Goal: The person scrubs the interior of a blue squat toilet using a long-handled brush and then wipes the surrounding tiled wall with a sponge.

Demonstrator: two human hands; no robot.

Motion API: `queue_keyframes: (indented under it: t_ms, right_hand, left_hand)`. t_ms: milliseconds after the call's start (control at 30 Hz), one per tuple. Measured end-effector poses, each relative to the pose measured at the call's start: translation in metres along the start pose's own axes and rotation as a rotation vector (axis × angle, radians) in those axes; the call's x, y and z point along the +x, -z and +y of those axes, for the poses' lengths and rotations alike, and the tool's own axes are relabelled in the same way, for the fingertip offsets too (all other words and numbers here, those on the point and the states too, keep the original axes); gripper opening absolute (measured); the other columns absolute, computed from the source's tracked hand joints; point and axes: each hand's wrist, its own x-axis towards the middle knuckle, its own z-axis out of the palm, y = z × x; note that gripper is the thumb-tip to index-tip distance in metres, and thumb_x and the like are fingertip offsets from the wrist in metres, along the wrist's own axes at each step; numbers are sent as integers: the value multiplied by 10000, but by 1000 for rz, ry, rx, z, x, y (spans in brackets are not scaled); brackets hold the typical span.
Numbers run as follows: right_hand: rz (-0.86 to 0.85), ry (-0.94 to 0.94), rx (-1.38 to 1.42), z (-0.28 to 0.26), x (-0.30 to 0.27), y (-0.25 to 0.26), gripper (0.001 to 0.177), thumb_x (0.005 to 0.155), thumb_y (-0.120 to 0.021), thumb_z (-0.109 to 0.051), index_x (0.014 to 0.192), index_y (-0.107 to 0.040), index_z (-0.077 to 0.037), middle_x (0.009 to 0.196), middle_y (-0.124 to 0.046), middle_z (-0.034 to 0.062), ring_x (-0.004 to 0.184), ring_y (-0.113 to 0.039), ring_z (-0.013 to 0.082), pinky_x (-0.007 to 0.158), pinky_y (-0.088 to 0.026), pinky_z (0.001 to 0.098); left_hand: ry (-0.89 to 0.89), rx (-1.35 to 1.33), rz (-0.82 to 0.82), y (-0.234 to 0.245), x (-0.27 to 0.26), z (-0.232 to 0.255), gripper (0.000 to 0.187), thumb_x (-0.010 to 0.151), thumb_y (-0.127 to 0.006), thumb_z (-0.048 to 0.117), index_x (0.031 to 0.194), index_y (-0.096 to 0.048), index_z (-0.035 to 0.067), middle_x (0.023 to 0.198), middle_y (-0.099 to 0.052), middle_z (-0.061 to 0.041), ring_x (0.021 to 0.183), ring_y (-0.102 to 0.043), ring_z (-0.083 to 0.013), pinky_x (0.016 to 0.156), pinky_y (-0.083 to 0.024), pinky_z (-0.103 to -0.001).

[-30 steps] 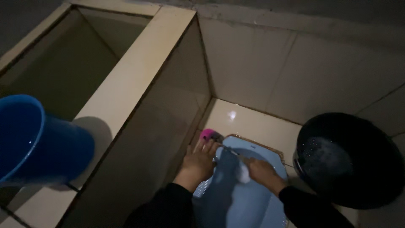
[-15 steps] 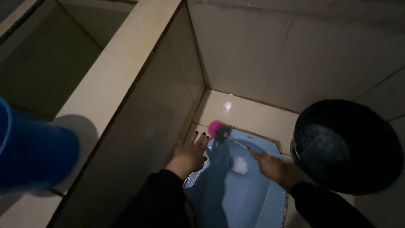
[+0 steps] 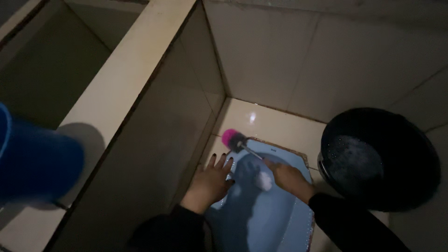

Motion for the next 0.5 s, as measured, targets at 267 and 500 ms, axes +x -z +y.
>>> queue_keyframes:
  t_ms: [267,500]
  right_hand:
    - [-40,135,60,-20,-1,-14,631,919,-501,-14,1516,-477,-217,1010,-692,205,811,-704,382,711,-584,489]
    - [18,134,-86,-5,8,-6,614,894,-561,-101,1481,-499,-269,988,-668,162,774,-686,346,642,-572,472]
  left_hand:
    - [151,-9,-56,10,-10,-1,697,1012,-539,449,1612,-246,250,1696,-199,-37,1571,-147,-347,1223,-234,-602]
    - [130,11,-48,9,14,-9,649,1003,-560,421,1568,-305,225,1679,-230,-43,1559,-167,-300,1224,-198,-595]
